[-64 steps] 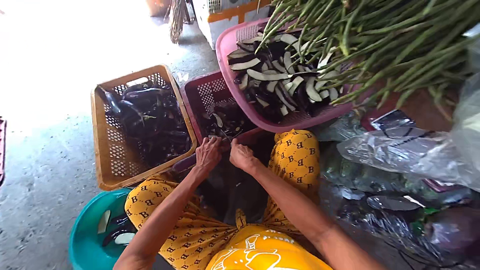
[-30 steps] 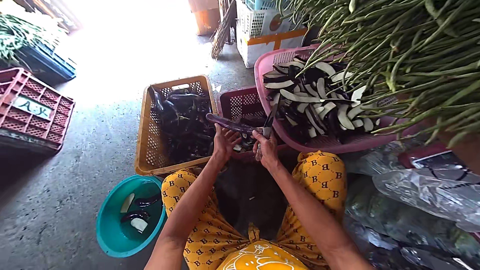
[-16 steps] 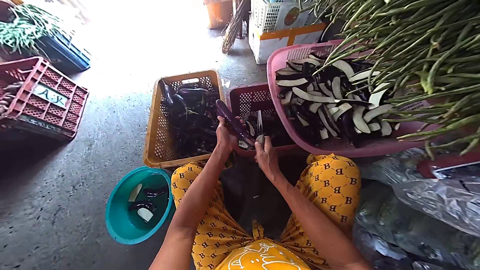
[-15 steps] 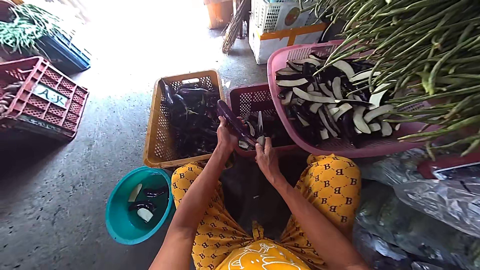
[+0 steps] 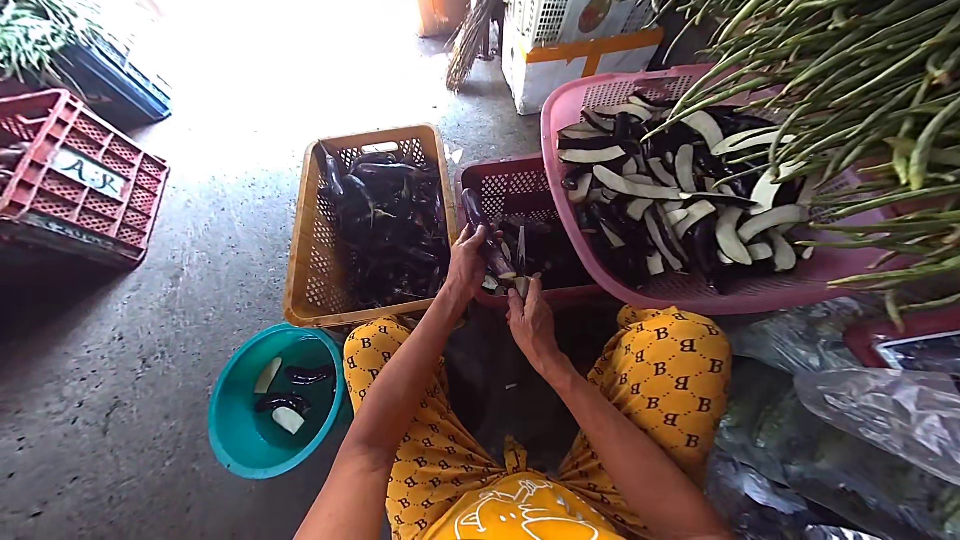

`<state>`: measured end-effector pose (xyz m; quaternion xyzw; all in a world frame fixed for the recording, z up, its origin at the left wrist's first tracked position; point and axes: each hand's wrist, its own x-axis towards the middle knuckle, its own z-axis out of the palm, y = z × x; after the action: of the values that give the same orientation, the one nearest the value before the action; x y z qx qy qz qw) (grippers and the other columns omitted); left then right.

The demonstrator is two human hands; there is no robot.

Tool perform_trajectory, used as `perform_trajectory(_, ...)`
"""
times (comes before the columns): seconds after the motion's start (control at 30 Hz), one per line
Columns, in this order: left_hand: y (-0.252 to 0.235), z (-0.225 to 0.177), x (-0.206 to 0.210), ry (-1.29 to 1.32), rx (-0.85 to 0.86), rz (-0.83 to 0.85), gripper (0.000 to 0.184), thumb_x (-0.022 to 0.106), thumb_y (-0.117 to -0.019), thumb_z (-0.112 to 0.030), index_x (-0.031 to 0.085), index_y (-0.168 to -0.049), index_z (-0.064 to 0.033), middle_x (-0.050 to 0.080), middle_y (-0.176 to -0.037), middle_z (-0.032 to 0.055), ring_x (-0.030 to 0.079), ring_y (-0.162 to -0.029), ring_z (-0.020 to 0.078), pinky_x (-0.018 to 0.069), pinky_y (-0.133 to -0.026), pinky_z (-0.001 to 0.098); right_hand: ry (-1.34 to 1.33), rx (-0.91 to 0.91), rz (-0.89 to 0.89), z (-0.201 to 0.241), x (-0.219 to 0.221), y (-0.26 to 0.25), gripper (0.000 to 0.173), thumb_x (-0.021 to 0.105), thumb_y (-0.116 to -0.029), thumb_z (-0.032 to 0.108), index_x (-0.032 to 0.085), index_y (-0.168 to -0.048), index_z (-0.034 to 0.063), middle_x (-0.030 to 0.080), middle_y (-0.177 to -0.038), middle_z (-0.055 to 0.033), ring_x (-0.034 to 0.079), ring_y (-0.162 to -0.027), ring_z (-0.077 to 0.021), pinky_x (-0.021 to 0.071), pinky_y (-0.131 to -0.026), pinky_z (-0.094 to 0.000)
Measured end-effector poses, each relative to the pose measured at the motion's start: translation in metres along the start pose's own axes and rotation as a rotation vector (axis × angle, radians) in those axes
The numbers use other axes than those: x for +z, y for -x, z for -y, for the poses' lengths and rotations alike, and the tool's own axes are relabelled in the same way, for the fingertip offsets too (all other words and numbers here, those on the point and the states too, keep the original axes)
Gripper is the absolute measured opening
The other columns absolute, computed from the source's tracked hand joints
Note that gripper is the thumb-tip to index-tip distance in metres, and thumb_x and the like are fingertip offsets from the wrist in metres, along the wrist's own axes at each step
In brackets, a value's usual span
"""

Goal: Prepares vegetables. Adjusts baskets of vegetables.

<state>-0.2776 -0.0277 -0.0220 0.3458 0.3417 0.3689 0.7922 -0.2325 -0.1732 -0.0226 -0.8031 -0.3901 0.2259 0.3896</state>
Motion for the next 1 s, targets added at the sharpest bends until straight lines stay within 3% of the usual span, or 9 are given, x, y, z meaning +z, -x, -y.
perform_trajectory(0.1, 0.001, -0.007, 0.005, 0.134, -0.096, -0.143, 0.038, 0.028, -0.1131, -0.039, 0.05, -0.125, -0.0097, 0.066, -0.095, 0.0041, 0.064, -0.066, 0.0083, 0.0547, -0.058, 0.0206, 0.101, -0.15, -0.077, -0.002, 0.009, 0.009, 0.038, 0.049, -0.1067, 0.015, 0.055, -0.128, -0.0165, 0.071, -0.096, -0.0272, 0.074, -0.083, -0.0382, 0.0585, -0.079, -0.049)
perform_trajectory(0.2, 0.0, -0.011, 0.008, 0.25, -0.185, -0.253, 0.042, 0.028, -0.1117, -0.046, 0.051, -0.111, -0.0105, 0.061, -0.081, 0.0032, 0.058, -0.055, 0.0079, 0.0508, -0.048, 0.0197, 0.184, -0.366, -0.244, -0.012, 0.026, 0.016, 0.033, 0.055, -0.1015, 0.011, 0.061, -0.116, -0.0182, 0.072, -0.088, -0.0258, 0.074, -0.073, -0.0368, 0.0605, -0.066, -0.0451)
perform_trajectory(0.4, 0.001, -0.013, 0.012, 0.295, -0.222, -0.374, 0.035, 0.033, -0.1113, -0.043, 0.049, -0.111, -0.012, 0.055, -0.08, 0.0038, 0.056, -0.055, 0.0104, 0.05, -0.048, 0.0224, 0.222, -0.453, -0.305, -0.018, 0.042, 0.021, 0.03, 0.058, -0.098, 0.007, 0.064, -0.114, -0.0173, 0.073, -0.094, -0.0256, 0.076, -0.075, -0.0348, 0.0618, -0.066, -0.0412)
perform_trajectory(0.67, 0.003, -0.012, 0.017, 0.267, -0.204, -0.415, 0.034, 0.032, -0.1121, -0.041, 0.048, -0.108, -0.0118, 0.052, -0.077, 0.0027, 0.052, -0.052, 0.0098, 0.0477, -0.046, 0.0221, 0.255, -0.329, -0.218, -0.013, 0.042, 0.024, 0.03, 0.055, -0.1002, 0.005, 0.062, -0.118, -0.0178, 0.072, -0.1, -0.0289, 0.075, -0.076, -0.0385, 0.0614, -0.066, -0.0455)
perform_trajectory(0.87, 0.005, -0.009, 0.017, 0.173, -0.117, -0.407, 0.028, 0.031, -0.1132, -0.036, 0.043, -0.12, -0.0115, 0.05, -0.086, 0.0046, 0.051, -0.054, 0.0104, 0.0481, -0.048, 0.0235, 0.303, -0.311, -0.181, -0.005, 0.033, 0.022, 0.027, 0.053, -0.1005, 0.005, 0.064, -0.114, -0.0156, 0.072, -0.097, -0.0276, 0.075, -0.072, -0.038, 0.0605, -0.062, -0.0453)
perform_trajectory(1.0, 0.007, -0.006, 0.019, 0.121, -0.117, -0.416, 0.026, 0.032, -0.1132, -0.033, 0.041, -0.124, -0.0112, 0.049, -0.089, 0.0052, 0.052, -0.057, 0.0108, 0.0489, -0.05, 0.024, 0.311, -0.262, -0.138, -0.003, 0.032, 0.022, 0.028, 0.052, -0.1016, 0.006, 0.063, -0.116, -0.0148, 0.072, -0.1, -0.0277, 0.075, -0.075, -0.0388, 0.0605, -0.065, -0.0467)
